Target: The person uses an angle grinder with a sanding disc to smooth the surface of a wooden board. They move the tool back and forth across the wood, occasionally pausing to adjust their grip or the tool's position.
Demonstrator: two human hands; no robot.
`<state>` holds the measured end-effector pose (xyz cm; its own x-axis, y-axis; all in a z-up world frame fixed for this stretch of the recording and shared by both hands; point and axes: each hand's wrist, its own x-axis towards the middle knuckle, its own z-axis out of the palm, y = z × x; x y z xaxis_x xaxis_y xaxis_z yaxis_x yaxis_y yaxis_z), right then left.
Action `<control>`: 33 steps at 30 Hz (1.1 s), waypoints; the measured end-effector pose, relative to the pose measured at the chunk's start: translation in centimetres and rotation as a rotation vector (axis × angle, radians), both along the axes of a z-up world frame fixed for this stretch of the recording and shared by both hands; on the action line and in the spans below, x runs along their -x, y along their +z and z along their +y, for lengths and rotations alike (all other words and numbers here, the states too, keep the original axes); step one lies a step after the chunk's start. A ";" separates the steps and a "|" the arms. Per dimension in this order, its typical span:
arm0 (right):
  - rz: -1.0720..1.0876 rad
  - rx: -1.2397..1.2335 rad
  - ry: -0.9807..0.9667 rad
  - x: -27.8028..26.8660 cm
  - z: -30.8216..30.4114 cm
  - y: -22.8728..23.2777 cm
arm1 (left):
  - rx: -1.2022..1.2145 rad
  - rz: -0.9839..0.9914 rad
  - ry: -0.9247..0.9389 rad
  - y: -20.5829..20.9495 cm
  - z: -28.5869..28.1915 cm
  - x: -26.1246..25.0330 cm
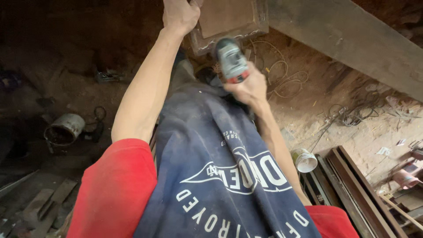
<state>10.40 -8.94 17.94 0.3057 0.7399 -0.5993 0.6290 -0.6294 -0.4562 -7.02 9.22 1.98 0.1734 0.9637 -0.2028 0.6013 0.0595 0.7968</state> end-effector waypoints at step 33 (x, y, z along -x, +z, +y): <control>-0.004 0.074 -0.047 2.2 -0.1 -0.4 | 0.165 0.075 -0.026 -0.4 -0.3 0.0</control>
